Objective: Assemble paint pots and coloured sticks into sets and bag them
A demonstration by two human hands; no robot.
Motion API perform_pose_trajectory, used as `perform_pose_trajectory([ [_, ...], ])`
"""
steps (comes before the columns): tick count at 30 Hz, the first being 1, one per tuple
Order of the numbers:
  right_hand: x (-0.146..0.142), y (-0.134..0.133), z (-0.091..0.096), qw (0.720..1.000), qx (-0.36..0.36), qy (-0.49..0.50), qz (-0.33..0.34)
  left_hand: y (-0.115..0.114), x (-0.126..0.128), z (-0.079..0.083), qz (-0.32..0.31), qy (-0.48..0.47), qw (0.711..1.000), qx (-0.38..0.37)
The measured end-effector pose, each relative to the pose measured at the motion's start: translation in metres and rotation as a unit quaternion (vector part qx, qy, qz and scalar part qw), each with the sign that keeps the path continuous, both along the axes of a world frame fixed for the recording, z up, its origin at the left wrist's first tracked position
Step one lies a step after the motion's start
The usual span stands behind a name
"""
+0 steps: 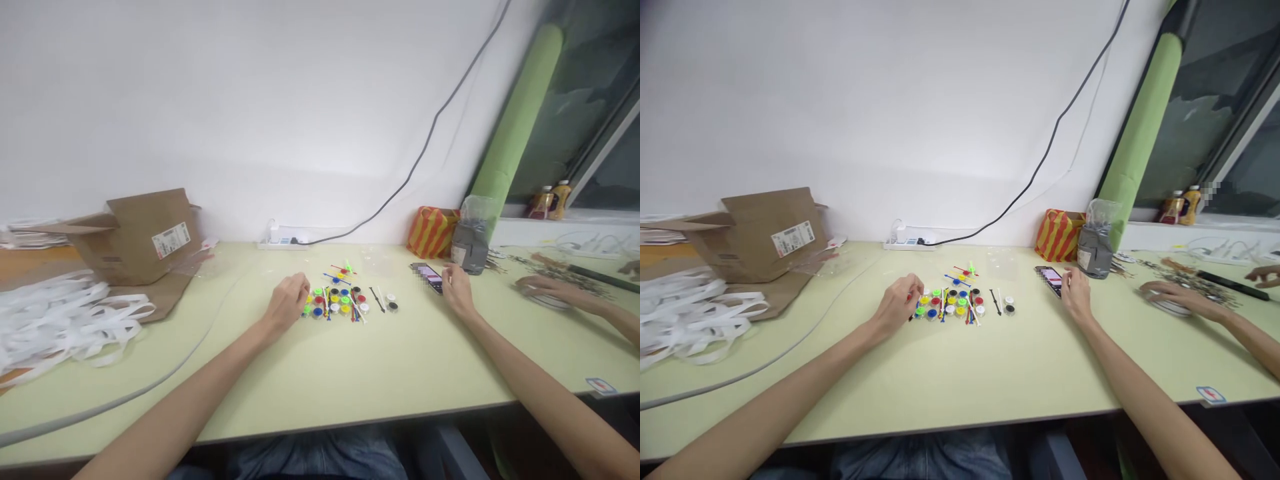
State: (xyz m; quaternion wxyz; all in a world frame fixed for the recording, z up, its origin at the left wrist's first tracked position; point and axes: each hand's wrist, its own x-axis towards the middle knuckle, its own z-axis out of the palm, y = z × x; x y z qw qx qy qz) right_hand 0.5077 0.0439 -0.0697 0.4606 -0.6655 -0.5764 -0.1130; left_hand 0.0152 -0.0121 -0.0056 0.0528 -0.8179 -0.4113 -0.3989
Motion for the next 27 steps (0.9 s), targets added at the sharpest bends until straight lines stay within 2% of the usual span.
perform_pose_trajectory([
  [4,-0.013,0.003,0.0,0.998,0.029,-0.026,0.045,0.012,-0.011,0.002,0.027,-0.008,0.999,0.022],
  [7,-0.036,0.001,0.002,0.995,0.023,-0.027,0.099,0.019,-0.018,0.002,0.035,-0.01,0.999,0.025],
  [12,-0.091,-0.015,0.012,0.968,-0.047,-0.013,0.246,0.027,-0.027,-0.003,0.039,0.001,0.999,0.012],
  [15,-0.113,-0.025,0.02,0.951,-0.09,-0.001,0.296,0.031,-0.028,-0.007,0.051,0.014,0.999,0.004],
  [19,-0.117,-0.031,0.026,0.938,-0.154,-0.007,0.309,0.031,-0.027,-0.011,0.065,0.032,0.997,-0.007],
  [27,-0.105,-0.028,0.032,0.933,-0.189,-0.042,0.305,0.023,-0.018,-0.011,0.04,0.078,0.996,-0.035],
])
